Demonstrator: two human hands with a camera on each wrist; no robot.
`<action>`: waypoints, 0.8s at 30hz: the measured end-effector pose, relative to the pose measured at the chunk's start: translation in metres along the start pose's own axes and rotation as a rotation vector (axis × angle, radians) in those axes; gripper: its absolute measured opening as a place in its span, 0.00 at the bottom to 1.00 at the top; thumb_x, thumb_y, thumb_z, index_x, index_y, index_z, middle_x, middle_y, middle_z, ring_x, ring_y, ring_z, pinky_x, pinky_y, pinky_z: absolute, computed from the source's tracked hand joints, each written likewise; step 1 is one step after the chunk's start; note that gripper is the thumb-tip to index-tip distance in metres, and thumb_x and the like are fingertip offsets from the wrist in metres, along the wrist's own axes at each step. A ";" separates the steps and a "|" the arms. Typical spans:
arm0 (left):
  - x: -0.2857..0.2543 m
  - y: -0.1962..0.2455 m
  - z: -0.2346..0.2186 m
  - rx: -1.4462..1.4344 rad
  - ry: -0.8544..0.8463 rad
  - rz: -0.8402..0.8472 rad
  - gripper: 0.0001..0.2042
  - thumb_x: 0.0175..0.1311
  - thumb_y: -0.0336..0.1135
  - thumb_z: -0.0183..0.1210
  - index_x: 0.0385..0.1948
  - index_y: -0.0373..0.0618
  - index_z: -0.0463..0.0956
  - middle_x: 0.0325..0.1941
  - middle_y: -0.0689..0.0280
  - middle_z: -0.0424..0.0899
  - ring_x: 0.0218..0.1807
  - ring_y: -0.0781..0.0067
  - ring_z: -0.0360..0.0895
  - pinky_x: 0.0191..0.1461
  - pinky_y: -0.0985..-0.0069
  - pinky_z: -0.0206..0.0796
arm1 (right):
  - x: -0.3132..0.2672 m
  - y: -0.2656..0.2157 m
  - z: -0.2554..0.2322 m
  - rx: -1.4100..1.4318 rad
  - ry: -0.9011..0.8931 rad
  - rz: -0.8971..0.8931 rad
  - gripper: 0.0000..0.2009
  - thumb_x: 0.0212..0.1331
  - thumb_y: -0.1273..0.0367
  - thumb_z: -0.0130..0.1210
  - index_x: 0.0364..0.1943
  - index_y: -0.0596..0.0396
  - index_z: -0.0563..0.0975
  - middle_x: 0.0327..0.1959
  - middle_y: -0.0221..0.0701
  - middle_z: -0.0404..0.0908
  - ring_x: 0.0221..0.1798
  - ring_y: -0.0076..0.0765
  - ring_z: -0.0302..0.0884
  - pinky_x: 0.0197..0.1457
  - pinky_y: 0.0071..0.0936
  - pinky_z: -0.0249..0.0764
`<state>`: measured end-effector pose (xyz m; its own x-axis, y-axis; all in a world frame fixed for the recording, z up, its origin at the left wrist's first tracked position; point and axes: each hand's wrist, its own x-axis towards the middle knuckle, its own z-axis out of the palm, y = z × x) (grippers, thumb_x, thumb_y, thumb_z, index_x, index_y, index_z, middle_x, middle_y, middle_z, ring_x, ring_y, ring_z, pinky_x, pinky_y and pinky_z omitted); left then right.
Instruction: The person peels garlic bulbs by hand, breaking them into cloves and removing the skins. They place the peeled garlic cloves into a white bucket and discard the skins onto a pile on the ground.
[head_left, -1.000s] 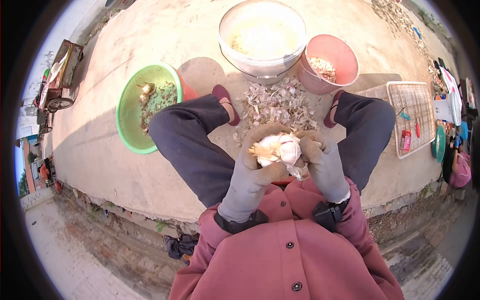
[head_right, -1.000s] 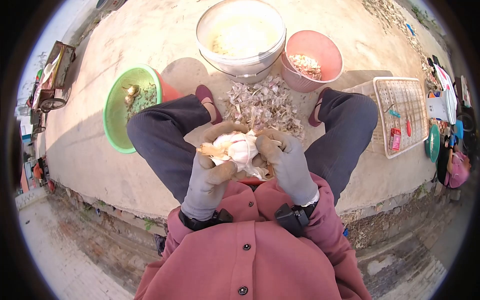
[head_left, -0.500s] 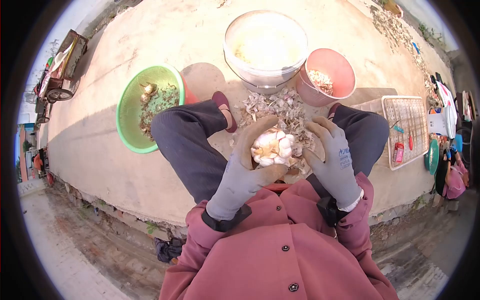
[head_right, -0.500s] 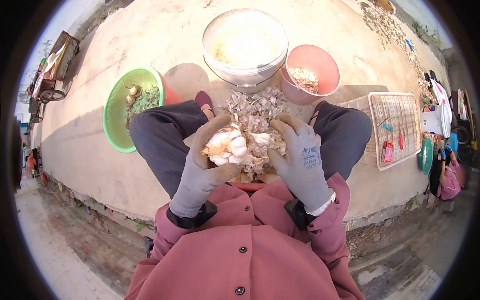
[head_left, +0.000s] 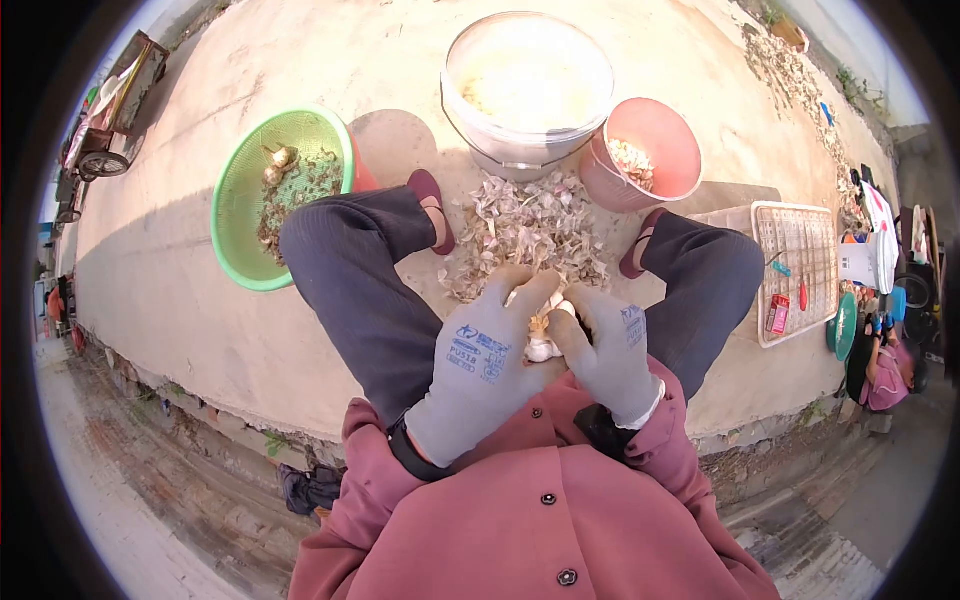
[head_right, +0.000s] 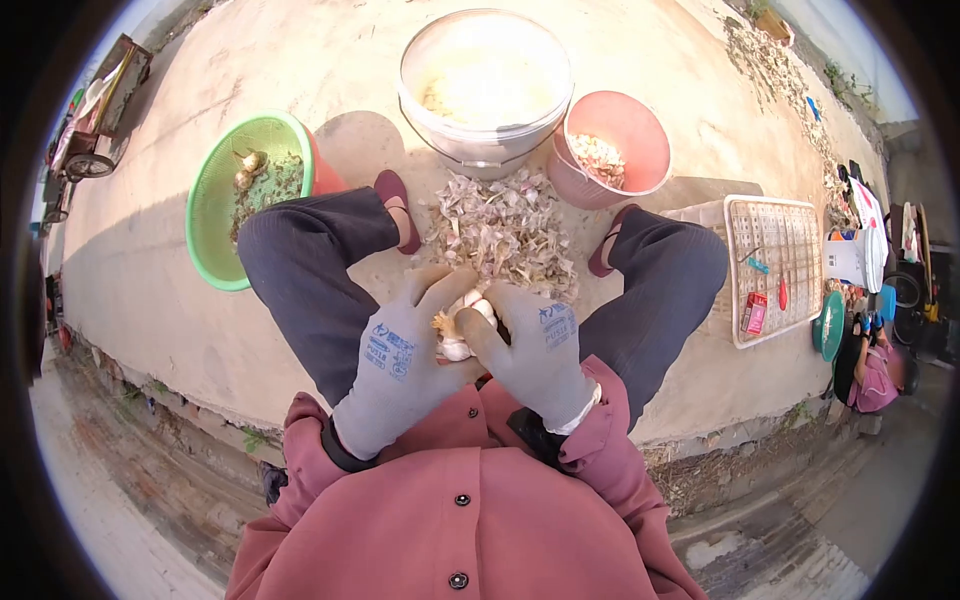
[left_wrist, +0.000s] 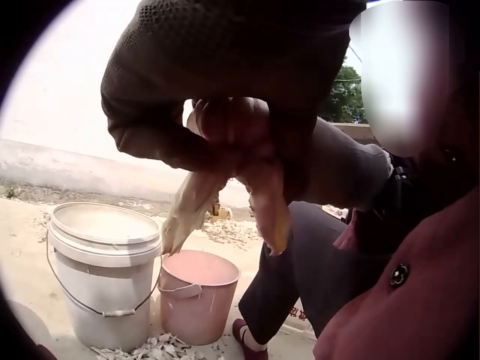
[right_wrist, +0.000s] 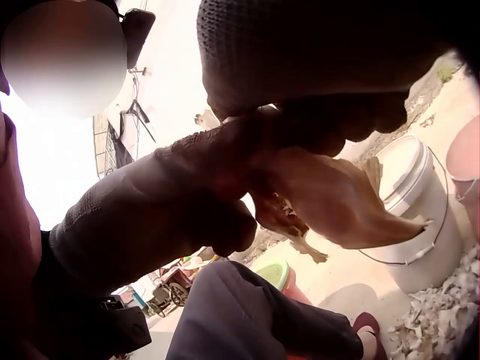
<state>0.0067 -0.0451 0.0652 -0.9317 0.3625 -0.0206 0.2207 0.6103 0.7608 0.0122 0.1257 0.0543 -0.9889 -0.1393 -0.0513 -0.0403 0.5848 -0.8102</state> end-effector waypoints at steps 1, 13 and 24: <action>0.002 -0.002 0.001 -0.006 0.014 -0.017 0.38 0.39 0.33 0.76 0.60 0.45 0.72 0.56 0.56 0.76 0.53 0.52 0.80 0.54 0.63 0.74 | 0.001 -0.001 0.000 0.000 0.011 -0.052 0.11 0.60 0.63 0.61 0.30 0.56 0.78 0.24 0.41 0.77 0.26 0.47 0.77 0.29 0.39 0.69; -0.007 -0.002 0.018 -0.223 0.030 0.109 0.33 0.44 0.35 0.75 0.58 0.47 0.74 0.47 0.57 0.77 0.45 0.50 0.81 0.45 0.63 0.75 | -0.021 0.029 0.002 0.268 -0.137 0.033 0.09 0.67 0.70 0.53 0.39 0.61 0.80 0.29 0.43 0.80 0.28 0.47 0.77 0.31 0.38 0.70; -0.009 -0.010 0.015 -0.455 0.043 0.105 0.35 0.45 0.36 0.77 0.58 0.43 0.73 0.48 0.57 0.78 0.47 0.58 0.80 0.49 0.66 0.73 | -0.033 0.066 0.014 -0.147 0.064 -0.421 0.18 0.65 0.74 0.54 0.59 0.65 0.74 0.46 0.42 0.80 0.47 0.52 0.78 0.50 0.42 0.74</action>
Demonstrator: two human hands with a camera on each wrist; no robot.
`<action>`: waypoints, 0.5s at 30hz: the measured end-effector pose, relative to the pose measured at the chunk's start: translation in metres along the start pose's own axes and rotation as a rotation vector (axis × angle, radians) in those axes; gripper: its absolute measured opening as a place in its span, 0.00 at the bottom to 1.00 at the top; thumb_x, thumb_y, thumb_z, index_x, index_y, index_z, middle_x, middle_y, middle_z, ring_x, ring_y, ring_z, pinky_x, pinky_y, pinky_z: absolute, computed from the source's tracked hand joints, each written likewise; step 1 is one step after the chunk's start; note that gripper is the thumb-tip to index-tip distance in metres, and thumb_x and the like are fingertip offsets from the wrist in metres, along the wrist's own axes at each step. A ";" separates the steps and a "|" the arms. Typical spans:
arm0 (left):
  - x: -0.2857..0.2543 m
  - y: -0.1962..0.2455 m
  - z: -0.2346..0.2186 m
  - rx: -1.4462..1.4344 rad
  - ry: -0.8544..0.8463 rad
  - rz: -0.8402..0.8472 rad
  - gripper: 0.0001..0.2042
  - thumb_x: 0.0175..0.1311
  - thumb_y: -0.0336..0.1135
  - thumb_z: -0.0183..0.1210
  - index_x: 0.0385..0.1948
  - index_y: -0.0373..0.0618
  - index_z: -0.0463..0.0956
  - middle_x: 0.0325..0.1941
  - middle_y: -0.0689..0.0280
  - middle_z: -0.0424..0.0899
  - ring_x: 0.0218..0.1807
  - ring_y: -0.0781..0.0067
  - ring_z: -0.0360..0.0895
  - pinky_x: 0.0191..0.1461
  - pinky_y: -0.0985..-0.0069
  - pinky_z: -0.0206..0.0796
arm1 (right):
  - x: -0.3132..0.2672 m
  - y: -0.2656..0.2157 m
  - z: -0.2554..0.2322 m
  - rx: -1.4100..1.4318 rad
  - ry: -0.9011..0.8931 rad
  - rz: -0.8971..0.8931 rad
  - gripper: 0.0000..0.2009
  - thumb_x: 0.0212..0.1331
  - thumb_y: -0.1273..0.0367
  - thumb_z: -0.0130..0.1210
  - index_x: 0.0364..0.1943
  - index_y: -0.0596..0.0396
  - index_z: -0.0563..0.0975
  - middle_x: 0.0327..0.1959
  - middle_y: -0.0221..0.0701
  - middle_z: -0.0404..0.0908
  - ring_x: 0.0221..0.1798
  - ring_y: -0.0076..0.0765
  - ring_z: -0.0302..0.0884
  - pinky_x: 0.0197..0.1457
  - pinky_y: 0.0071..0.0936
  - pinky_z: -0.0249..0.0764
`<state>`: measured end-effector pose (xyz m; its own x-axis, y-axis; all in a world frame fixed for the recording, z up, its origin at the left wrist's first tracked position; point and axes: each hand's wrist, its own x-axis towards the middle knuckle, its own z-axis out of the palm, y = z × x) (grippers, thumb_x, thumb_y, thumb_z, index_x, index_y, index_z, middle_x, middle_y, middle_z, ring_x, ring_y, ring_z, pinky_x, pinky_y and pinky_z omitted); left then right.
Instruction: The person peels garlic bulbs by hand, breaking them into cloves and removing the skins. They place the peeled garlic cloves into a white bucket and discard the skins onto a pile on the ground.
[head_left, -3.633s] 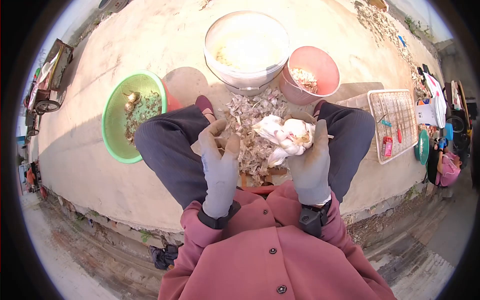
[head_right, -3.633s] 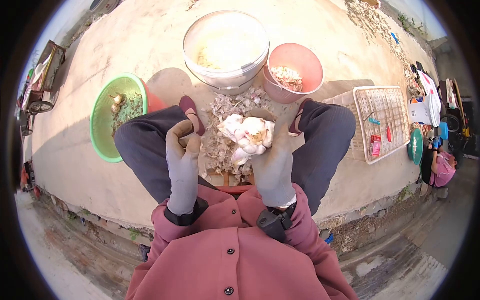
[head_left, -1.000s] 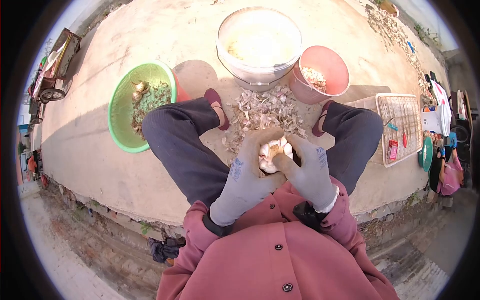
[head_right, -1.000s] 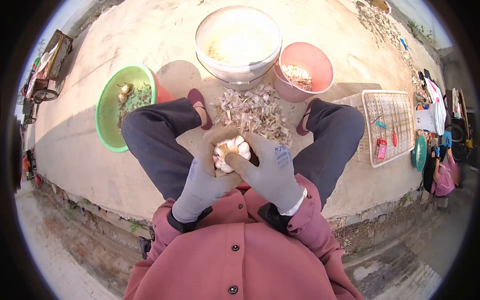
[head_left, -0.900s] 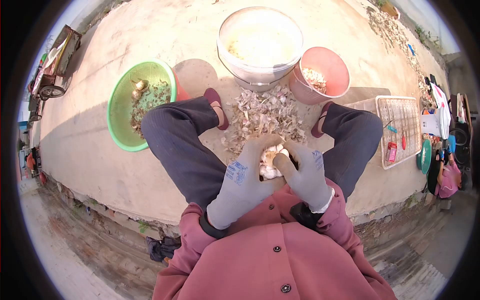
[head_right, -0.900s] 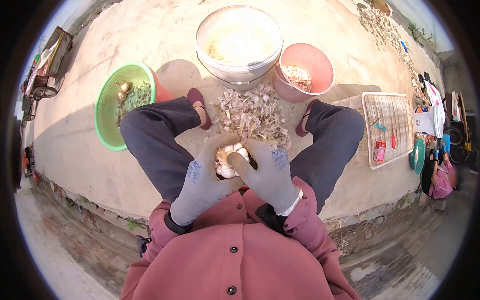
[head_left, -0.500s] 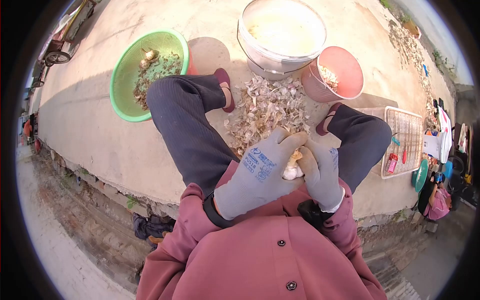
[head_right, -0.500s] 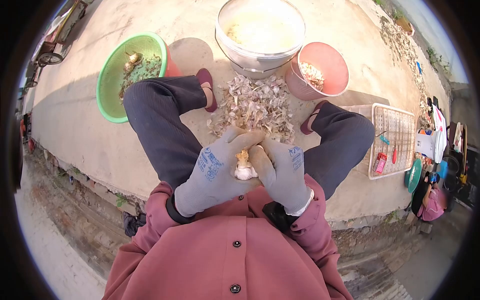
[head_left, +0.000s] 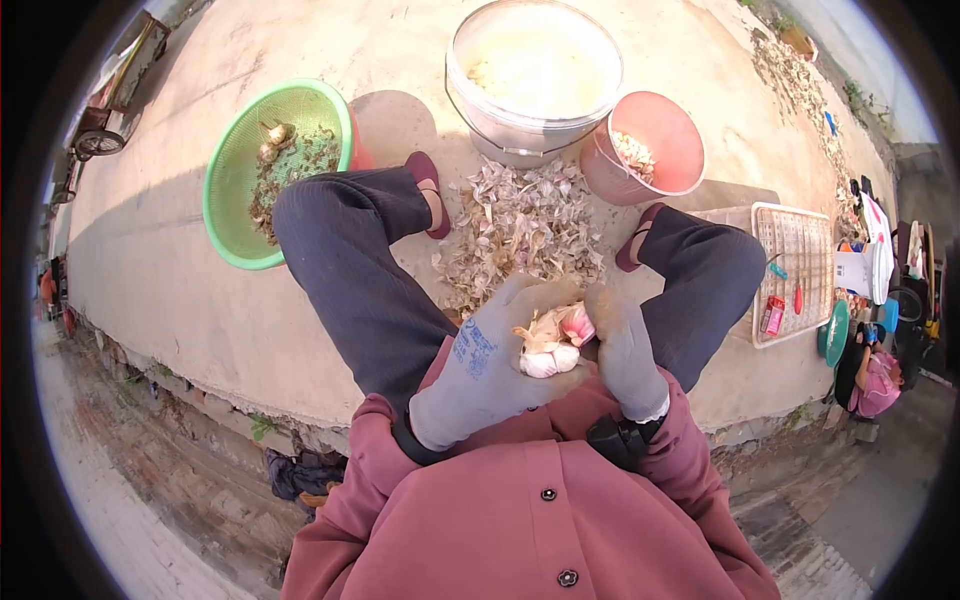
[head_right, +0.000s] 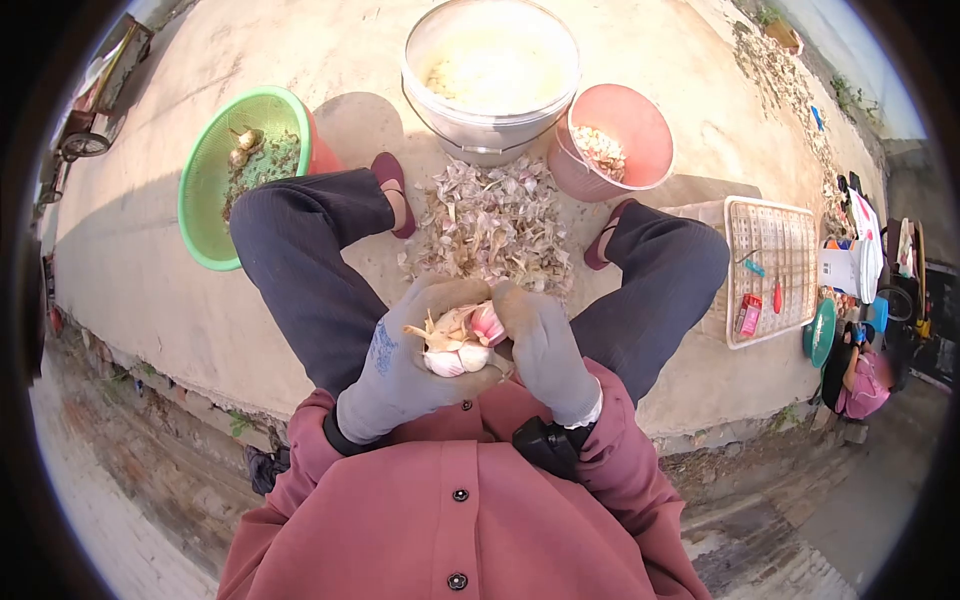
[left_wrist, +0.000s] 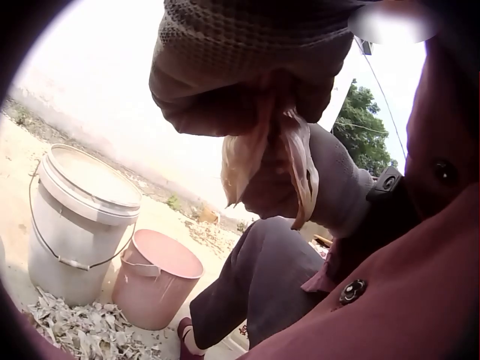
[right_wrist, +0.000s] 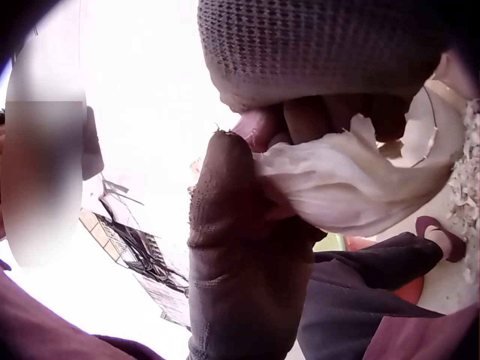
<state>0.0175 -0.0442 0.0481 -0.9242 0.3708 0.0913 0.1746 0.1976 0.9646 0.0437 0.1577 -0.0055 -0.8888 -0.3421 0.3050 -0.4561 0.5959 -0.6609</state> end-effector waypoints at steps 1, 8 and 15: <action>0.000 0.000 0.001 -0.008 0.020 0.039 0.34 0.47 0.36 0.76 0.59 0.44 0.73 0.47 0.57 0.77 0.46 0.56 0.80 0.49 0.65 0.73 | 0.011 -0.008 -0.008 -0.002 0.003 0.005 0.18 0.65 0.74 0.54 0.59 0.65 0.74 0.46 0.42 0.80 0.47 0.52 0.78 0.50 0.42 0.74; 0.002 0.000 -0.005 -0.044 -0.038 0.012 0.34 0.46 0.34 0.76 0.59 0.42 0.72 0.51 0.58 0.79 0.49 0.62 0.81 0.51 0.69 0.74 | 0.004 0.014 0.020 1.195 0.001 0.767 0.16 0.74 0.58 0.48 0.46 0.58 0.77 0.29 0.29 0.80 0.24 0.27 0.73 0.27 0.26 0.67; -0.010 -0.007 0.007 -0.379 0.021 -0.418 0.34 0.49 0.28 0.74 0.61 0.37 0.69 0.52 0.62 0.82 0.51 0.77 0.81 0.55 0.76 0.74 | 0.037 -0.028 -0.002 1.086 0.030 0.867 0.24 0.78 0.52 0.42 0.54 0.62 0.74 0.33 0.29 0.78 0.26 0.16 0.69 0.28 0.17 0.65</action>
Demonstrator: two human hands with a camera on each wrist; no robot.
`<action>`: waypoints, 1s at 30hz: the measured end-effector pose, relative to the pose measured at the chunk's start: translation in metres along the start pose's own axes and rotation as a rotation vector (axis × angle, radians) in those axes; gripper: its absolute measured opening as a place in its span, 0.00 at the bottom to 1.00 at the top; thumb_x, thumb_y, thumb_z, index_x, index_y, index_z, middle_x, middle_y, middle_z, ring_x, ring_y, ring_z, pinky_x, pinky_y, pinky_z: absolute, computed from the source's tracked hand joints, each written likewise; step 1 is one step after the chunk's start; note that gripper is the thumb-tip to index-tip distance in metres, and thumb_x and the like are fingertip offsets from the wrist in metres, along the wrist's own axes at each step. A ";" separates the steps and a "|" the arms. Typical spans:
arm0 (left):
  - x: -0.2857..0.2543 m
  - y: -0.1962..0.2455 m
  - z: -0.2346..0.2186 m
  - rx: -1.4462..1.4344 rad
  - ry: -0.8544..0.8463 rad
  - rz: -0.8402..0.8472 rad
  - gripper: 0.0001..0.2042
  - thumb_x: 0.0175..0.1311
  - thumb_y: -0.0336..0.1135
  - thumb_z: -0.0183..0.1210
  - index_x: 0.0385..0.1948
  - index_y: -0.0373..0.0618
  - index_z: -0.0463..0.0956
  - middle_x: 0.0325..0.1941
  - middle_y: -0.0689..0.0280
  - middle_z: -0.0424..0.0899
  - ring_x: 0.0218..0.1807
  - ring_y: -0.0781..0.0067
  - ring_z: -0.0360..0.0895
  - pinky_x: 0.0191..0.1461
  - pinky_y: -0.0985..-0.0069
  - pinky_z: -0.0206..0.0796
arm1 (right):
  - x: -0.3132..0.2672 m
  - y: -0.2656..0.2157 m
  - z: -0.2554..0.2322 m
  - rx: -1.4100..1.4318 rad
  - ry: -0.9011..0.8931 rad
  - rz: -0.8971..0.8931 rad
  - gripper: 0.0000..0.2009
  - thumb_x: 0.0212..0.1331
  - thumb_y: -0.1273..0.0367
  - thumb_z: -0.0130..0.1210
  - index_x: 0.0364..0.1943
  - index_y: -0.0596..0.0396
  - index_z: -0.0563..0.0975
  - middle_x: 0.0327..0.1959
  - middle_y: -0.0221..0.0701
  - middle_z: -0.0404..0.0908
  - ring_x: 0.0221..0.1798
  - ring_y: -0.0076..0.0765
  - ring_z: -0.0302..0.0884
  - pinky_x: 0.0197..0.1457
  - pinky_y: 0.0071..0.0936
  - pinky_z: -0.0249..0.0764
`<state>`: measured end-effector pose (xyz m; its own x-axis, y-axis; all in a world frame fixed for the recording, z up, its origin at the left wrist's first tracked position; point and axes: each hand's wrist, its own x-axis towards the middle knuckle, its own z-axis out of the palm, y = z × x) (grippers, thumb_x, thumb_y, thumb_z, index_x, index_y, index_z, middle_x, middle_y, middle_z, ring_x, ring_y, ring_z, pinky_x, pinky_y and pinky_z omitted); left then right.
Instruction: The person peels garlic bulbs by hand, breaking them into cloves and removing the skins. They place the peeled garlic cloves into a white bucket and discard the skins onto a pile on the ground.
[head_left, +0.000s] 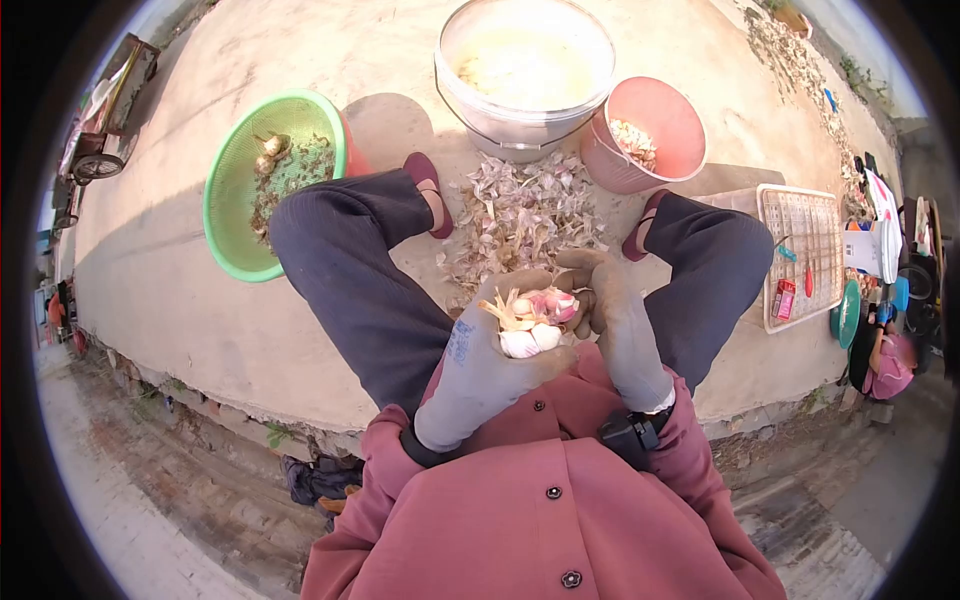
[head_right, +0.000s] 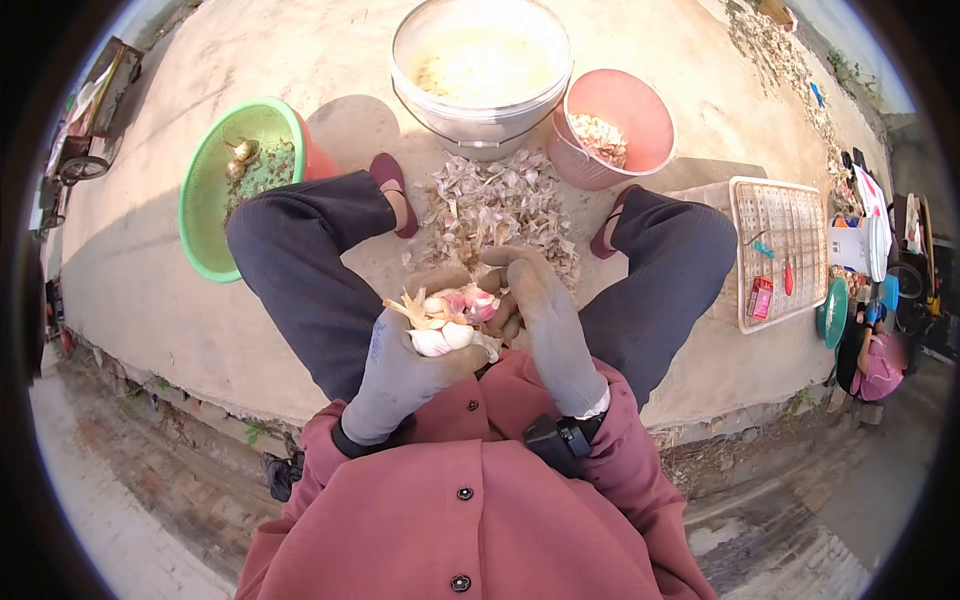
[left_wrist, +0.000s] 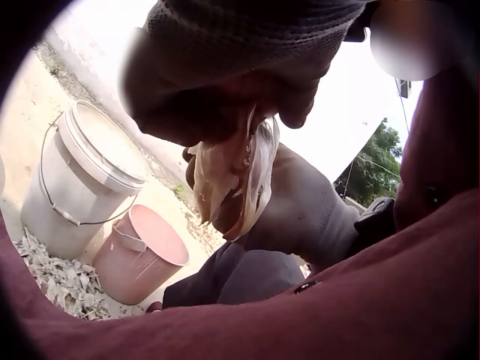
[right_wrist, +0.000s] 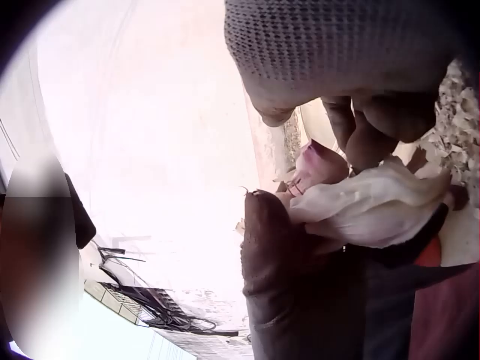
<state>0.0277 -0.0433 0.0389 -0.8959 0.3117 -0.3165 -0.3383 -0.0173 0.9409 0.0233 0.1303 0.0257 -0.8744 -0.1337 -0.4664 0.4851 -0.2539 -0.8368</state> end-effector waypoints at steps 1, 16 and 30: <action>0.000 0.002 0.001 0.015 0.043 0.036 0.34 0.49 0.28 0.74 0.61 0.36 0.69 0.52 0.62 0.83 0.51 0.77 0.81 0.54 0.76 0.74 | -0.001 0.000 0.003 0.014 0.077 -0.133 0.23 0.78 0.54 0.43 0.55 0.63 0.74 0.37 0.30 0.78 0.29 0.16 0.71 0.31 0.17 0.68; 0.007 0.022 0.004 -0.248 -0.009 -0.030 0.32 0.50 0.29 0.73 0.59 0.33 0.70 0.49 0.63 0.81 0.48 0.80 0.78 0.50 0.77 0.74 | -0.006 -0.007 -0.023 0.082 -0.144 -0.069 0.22 0.71 0.65 0.54 0.64 0.62 0.70 0.50 0.31 0.79 0.47 0.19 0.75 0.53 0.22 0.74; 0.014 0.001 -0.012 -0.025 0.063 -0.010 0.11 0.73 0.38 0.54 0.41 0.38 0.77 0.36 0.69 0.78 0.39 0.82 0.73 0.43 0.80 0.67 | -0.015 -0.017 -0.015 -0.457 0.136 -0.263 0.20 0.66 0.72 0.54 0.62 0.57 0.74 0.52 0.36 0.81 0.44 0.29 0.78 0.49 0.25 0.74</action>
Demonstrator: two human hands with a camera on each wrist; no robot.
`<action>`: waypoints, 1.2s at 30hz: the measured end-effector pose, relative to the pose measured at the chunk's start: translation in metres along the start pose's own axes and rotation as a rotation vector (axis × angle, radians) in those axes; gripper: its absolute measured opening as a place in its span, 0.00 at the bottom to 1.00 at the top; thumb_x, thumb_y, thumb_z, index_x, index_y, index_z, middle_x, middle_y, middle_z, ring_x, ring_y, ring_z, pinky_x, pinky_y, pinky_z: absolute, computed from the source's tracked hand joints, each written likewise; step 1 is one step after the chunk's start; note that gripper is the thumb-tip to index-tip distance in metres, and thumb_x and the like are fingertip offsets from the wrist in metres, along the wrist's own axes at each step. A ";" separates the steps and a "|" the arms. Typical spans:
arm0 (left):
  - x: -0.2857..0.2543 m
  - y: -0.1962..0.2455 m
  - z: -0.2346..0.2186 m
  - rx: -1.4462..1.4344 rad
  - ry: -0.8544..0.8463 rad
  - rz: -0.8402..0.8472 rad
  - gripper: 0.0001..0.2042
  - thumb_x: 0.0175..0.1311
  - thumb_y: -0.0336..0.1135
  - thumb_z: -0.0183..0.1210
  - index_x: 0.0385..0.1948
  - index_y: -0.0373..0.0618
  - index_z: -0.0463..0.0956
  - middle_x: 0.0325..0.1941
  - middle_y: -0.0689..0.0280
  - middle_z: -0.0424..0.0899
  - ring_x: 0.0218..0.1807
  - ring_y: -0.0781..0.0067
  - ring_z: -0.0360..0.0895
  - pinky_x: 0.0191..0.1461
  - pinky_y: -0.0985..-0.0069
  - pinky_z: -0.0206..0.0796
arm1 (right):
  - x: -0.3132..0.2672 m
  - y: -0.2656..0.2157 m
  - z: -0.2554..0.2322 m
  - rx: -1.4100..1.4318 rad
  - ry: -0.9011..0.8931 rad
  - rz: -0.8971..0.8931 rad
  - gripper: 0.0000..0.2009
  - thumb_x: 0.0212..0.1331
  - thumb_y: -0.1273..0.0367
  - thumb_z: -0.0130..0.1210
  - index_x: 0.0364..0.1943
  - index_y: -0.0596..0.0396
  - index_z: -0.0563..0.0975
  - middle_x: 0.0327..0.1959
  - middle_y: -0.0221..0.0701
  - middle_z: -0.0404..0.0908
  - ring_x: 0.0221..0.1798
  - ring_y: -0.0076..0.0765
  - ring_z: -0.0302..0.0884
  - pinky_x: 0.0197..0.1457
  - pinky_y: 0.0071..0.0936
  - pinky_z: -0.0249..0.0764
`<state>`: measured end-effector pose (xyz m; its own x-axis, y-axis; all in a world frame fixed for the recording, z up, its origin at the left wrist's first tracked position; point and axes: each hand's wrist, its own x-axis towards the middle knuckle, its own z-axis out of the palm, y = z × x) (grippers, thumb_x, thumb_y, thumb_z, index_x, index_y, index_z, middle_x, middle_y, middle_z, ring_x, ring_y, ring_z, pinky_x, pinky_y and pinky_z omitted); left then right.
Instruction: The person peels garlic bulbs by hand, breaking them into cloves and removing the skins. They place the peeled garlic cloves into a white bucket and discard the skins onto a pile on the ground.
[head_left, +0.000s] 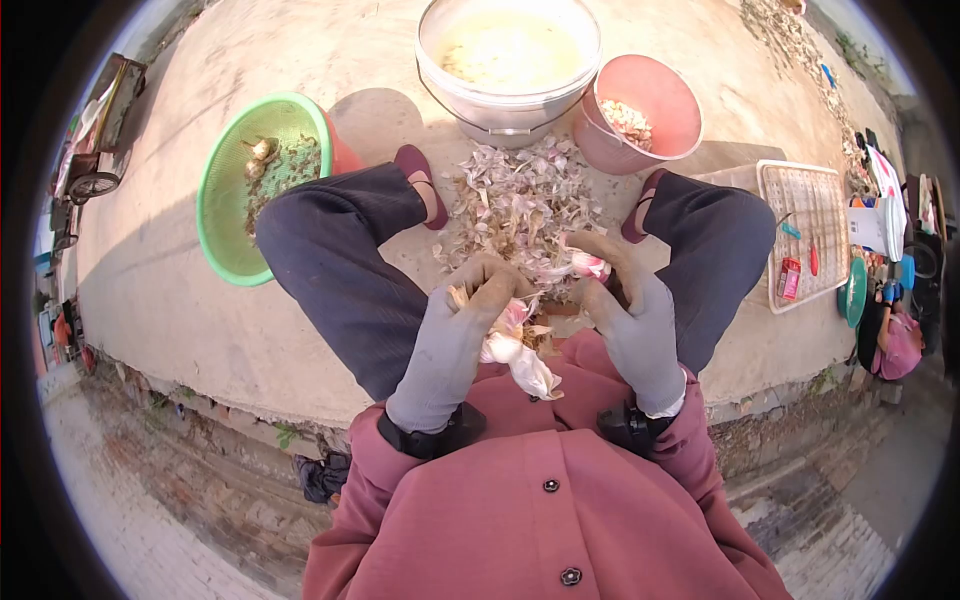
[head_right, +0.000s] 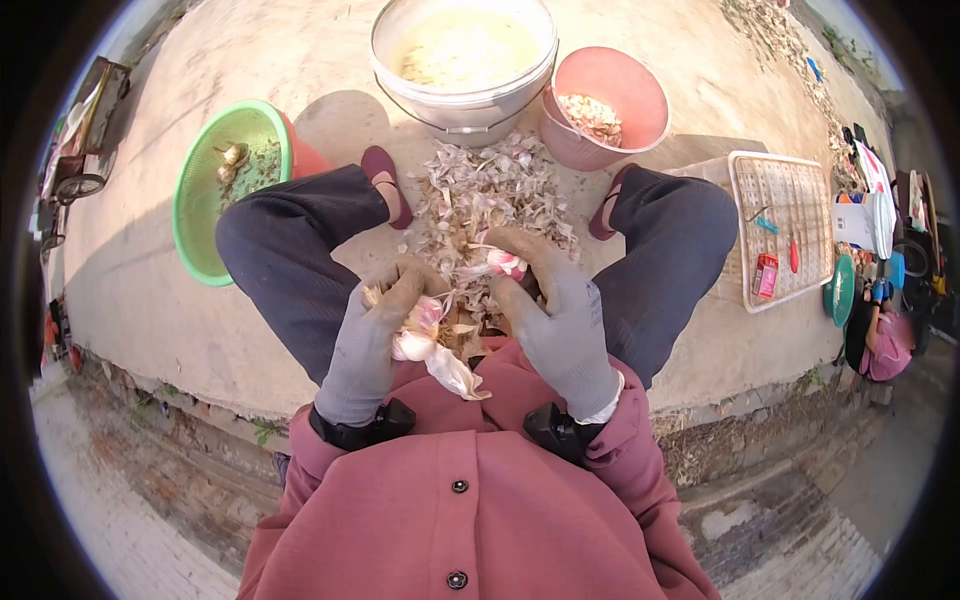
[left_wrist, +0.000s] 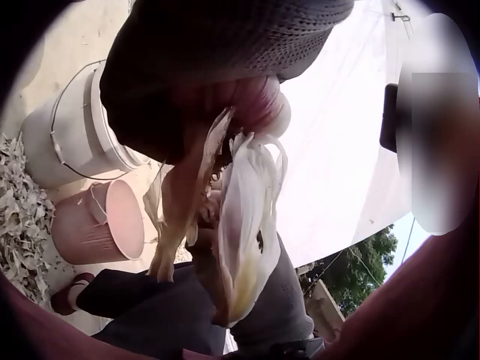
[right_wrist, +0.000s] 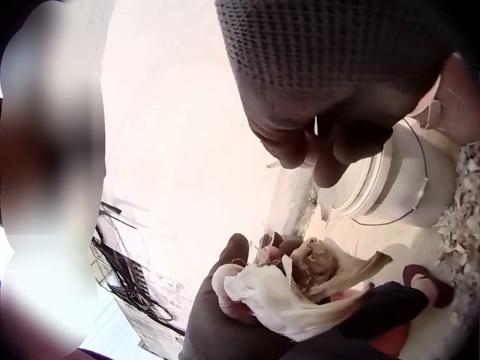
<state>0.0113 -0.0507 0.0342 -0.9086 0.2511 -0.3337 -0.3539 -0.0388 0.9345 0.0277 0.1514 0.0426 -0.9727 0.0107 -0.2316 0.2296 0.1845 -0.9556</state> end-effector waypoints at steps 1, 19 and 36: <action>0.002 -0.003 0.006 -0.101 -0.038 -0.105 0.10 0.71 0.36 0.55 0.41 0.37 0.77 0.37 0.68 0.79 0.40 0.80 0.73 0.44 0.77 0.68 | -0.001 -0.001 0.003 -0.327 0.016 -0.109 0.22 0.61 0.75 0.56 0.62 0.54 0.75 0.51 0.41 0.81 0.46 0.42 0.82 0.52 0.31 0.77; 0.009 -0.005 0.007 0.411 0.125 0.207 0.04 0.60 0.27 0.61 0.33 0.38 0.79 0.33 0.59 0.79 0.36 0.62 0.77 0.43 0.69 0.68 | -0.004 -0.002 -0.004 0.343 -0.124 0.248 0.17 0.65 0.72 0.58 0.57 0.63 0.76 0.46 0.30 0.79 0.39 0.17 0.75 0.43 0.20 0.74; 0.001 0.004 0.020 -0.161 0.005 -0.193 0.21 0.62 0.28 0.63 0.58 0.37 0.76 0.44 0.63 0.84 0.41 0.78 0.80 0.42 0.80 0.73 | 0.003 0.000 0.020 0.340 -0.084 0.028 0.13 0.69 0.70 0.55 0.52 0.62 0.82 0.50 0.34 0.82 0.52 0.26 0.77 0.58 0.25 0.72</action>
<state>0.0137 -0.0313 0.0401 -0.8219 0.2642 -0.5047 -0.5511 -0.1444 0.8218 0.0254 0.1321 0.0387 -0.9630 -0.0726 -0.2595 0.2678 -0.1524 -0.9513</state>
